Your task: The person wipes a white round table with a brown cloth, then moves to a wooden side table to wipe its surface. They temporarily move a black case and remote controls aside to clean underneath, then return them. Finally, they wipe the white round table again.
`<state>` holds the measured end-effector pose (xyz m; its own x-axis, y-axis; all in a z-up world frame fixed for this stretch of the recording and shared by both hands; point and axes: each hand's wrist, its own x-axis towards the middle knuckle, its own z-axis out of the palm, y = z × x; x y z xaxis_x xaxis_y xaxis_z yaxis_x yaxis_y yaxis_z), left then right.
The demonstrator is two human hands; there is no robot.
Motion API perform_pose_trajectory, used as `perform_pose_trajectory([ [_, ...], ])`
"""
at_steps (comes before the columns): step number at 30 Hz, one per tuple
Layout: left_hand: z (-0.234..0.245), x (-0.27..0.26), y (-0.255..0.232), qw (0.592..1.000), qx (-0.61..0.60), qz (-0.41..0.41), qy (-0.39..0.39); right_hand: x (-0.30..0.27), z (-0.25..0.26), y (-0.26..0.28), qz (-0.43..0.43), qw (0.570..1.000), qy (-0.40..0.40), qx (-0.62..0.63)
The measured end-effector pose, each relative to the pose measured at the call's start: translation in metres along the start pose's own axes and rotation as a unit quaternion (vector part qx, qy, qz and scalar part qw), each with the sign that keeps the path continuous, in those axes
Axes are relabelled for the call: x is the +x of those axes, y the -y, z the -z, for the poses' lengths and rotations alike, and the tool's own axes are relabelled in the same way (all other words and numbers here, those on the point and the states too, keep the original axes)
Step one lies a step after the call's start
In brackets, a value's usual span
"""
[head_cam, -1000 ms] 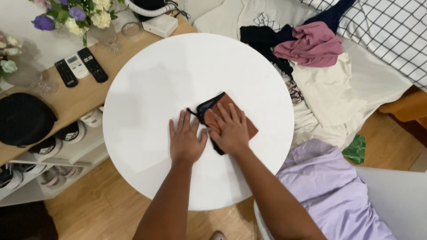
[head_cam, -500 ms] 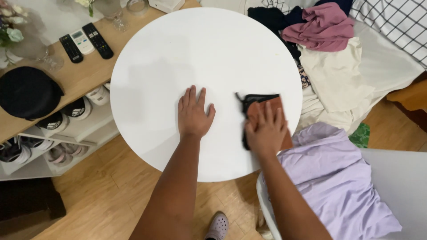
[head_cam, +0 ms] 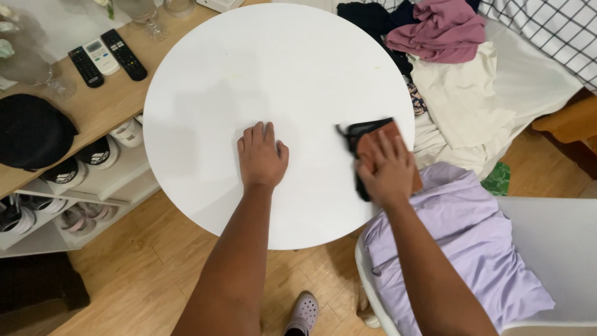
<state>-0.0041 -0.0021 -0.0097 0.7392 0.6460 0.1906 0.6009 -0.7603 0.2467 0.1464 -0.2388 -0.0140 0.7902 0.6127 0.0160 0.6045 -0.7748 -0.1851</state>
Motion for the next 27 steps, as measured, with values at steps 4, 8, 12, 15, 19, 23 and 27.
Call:
perform_pose_trajectory([
  [4,0.004,0.001,-0.001,1.000,0.010,0.002,0.004,-0.013,-0.012,0.006,-0.073,0.997,-0.024,0.025],
  [8,0.004,0.002,-0.003,1.000,-0.001,0.004,0.011,-0.048,-0.017,0.051,-0.038,0.998,-0.047,-0.009],
  [12,0.006,0.003,0.006,0.996,-0.083,0.016,0.004,-0.091,-0.004,0.111,0.033,0.998,0.005,-0.046],
  [15,0.009,0.001,0.014,0.984,-0.175,0.027,0.005,-0.109,-0.002,0.127,0.089,0.996,0.021,-0.011],
  [19,0.005,-0.017,0.030,0.969,-0.243,0.023,0.026,-0.103,-0.004,0.112,0.134,0.991,0.011,0.009],
  [23,0.015,-0.050,0.048,0.968,-0.245,-0.053,0.015,-0.101,-0.004,0.112,0.115,0.993,0.004,0.025],
  [27,0.034,-0.074,0.070,0.968,-0.228,-0.100,0.012,-0.100,-0.014,0.111,0.082,0.997,-0.013,0.003],
])
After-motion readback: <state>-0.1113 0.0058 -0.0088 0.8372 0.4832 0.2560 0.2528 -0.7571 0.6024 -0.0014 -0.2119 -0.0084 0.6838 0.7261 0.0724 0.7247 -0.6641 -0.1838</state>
